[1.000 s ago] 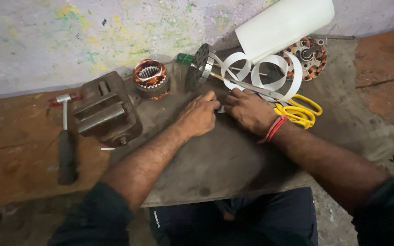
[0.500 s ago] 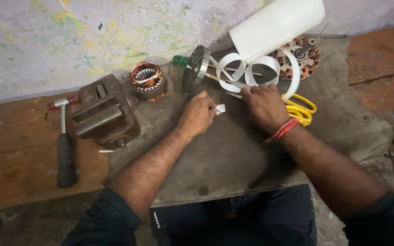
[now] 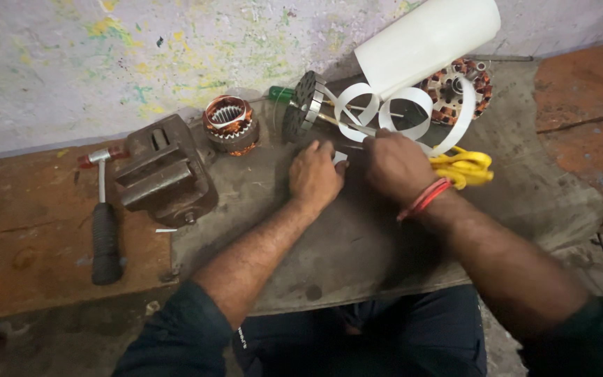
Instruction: The person cuts strips of white insulating tape with yellow-handled scissors and wraps them around a cylindrical metal motor component. The person repeatedly measures, cuts, and applies tape to cover the metal surface.
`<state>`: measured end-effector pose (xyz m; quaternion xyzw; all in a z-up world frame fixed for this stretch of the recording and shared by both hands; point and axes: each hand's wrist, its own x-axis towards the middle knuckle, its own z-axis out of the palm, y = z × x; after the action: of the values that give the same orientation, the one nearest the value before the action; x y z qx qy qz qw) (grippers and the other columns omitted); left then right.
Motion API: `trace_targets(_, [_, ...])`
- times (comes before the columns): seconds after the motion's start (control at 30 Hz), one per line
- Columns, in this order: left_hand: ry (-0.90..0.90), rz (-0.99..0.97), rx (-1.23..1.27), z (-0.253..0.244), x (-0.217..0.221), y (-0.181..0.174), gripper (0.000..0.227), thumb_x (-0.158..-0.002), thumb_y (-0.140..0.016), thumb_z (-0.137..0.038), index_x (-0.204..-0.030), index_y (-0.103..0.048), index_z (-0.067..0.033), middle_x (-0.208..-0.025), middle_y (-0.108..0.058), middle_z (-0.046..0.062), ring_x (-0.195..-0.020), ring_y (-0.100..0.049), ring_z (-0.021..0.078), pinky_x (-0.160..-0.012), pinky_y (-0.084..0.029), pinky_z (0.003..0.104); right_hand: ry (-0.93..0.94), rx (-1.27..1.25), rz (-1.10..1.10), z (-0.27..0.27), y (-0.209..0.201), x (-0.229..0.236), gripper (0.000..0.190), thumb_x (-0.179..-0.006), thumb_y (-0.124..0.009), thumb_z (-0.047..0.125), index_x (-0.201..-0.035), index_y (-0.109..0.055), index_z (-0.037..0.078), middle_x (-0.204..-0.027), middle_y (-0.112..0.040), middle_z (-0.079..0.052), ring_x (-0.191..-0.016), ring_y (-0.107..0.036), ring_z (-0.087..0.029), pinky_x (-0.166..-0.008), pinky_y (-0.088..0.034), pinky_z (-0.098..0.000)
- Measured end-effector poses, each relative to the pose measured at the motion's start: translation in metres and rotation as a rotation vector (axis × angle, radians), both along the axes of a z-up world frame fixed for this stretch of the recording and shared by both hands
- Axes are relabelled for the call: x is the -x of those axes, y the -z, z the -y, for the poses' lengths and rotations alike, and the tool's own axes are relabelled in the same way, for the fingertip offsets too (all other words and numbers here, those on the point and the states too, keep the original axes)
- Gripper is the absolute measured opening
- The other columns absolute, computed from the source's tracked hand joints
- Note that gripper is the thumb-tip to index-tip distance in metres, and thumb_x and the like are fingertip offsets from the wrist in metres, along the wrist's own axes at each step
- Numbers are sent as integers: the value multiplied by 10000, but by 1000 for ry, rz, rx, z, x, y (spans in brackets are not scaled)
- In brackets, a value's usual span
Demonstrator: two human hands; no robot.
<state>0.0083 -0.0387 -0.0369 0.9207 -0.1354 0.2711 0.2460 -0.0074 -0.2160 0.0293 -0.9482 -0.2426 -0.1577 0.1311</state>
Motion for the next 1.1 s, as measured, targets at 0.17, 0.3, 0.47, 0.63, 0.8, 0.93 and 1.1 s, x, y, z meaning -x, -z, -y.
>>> trace_targets(0.17, [58,-151,64,-3,2,-4,222,-829,-787,-251,-841,-686,-54,-950,-688,156,-923,-670,391,-810,-522,517,133,-70,-14,-1,35,-7,142,-878,-707,210,-897,-720,70,-725,-689,-204,-702,-689,-431,-643,-546,-537])
trace_targets(0.3, [78,-132,51,-3,3,-9,212,-829,-780,-252,-793,-705,-57,-899,-689,144,-908,-671,377,-792,-525,508,181,-53,-84,2,40,-17,207,-855,-753,272,-893,-746,68,-765,-709,-219,-749,-701,-429,-693,-557,-530])
trace_targets(0.47, [189,-225,-16,-12,3,-16,190,-859,-736,-231,-797,-736,-51,-946,-674,159,-950,-655,370,-966,-481,495,150,-166,-266,9,34,-30,157,-851,-726,197,-952,-775,87,-857,-725,-236,-835,-702,-442,-764,-565,-517])
trace_targets(0.63, [272,-269,-32,-25,4,-14,169,-866,-687,-186,-948,-747,-50,-991,-658,168,-1008,-631,366,-1084,-415,485,9,-286,-298,2,40,-37,214,-810,-693,144,-1000,-753,68,-889,-734,-219,-861,-712,-426,-771,-564,-508])
trace_targets(0.8, [271,-269,-18,-27,7,-14,167,-867,-666,-173,-953,-744,-52,-1014,-670,156,-1019,-631,364,-1090,-421,480,93,-213,-214,-6,40,-33,215,-855,-757,243,-945,-764,47,-846,-712,-246,-833,-692,-445,-794,-547,-518])
trace_targets(0.93, [273,-212,-8,-26,8,-15,163,-853,-682,-170,-944,-739,-48,-1011,-665,165,-1014,-621,383,-1024,-441,490,21,-262,-196,-8,36,-32,198,-833,-730,209,-967,-774,70,-829,-711,-237,-810,-692,-441,-768,-547,-520])
trace_targets(1.1, [281,-213,-35,-27,10,-18,156,-853,-687,-170,-939,-725,-45,-1004,-661,165,-994,-615,398,-954,-469,505,2,-217,-99,-14,37,-30,238,-810,-717,195,-1018,-778,97,-799,-703,-220,-772,-684,-439,-710,-543,-525])
